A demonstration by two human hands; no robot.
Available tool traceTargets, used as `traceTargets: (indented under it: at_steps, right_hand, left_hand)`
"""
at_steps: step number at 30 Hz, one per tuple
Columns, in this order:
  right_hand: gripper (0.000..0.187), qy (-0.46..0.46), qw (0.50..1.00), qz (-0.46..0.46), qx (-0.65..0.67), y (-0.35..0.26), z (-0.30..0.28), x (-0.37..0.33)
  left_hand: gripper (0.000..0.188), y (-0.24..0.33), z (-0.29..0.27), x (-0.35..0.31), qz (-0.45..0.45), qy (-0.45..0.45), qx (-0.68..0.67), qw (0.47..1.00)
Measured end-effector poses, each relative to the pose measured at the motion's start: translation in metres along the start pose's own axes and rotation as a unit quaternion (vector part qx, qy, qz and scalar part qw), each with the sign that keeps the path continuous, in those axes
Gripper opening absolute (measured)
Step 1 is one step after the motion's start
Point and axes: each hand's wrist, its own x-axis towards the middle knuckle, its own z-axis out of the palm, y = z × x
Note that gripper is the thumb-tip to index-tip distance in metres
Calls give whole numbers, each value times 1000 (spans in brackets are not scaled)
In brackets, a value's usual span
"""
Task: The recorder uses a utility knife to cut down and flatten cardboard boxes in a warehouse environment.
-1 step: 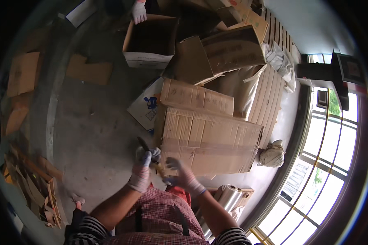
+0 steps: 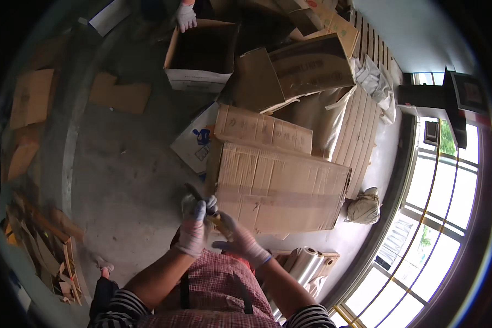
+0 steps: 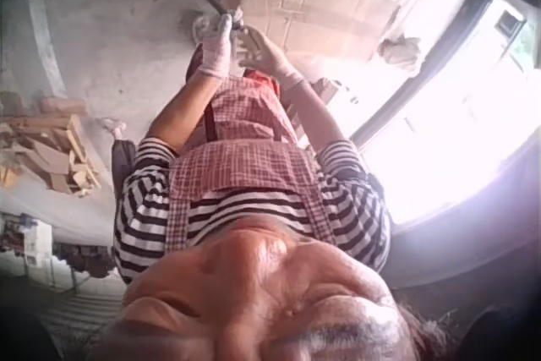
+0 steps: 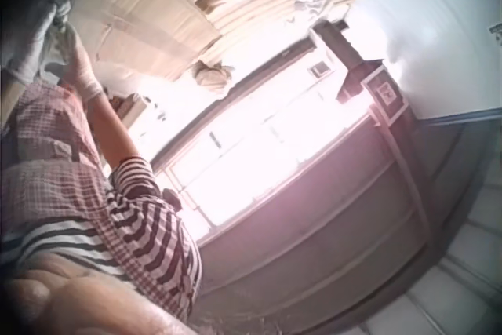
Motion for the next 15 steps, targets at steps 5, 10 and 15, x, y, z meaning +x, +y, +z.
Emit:
traceTargets:
  at_steps: [5, 10, 15]
  right_hand:
    - [63, 76, 984, 113, -114, -5, 5, -25]
    - [41, 142, 981, 124, -53, 81, -65, -50]
    - [41, 139, 986, 92, -27, 142, -104, -38]
  left_hand:
    - [42, -36, 16, -8, 207, -23, 315, 926]
    - [60, -72, -4, -17, 262, 89, 514, 812]
    - [60, -95, 18, -27, 235, 117, 565, 782]
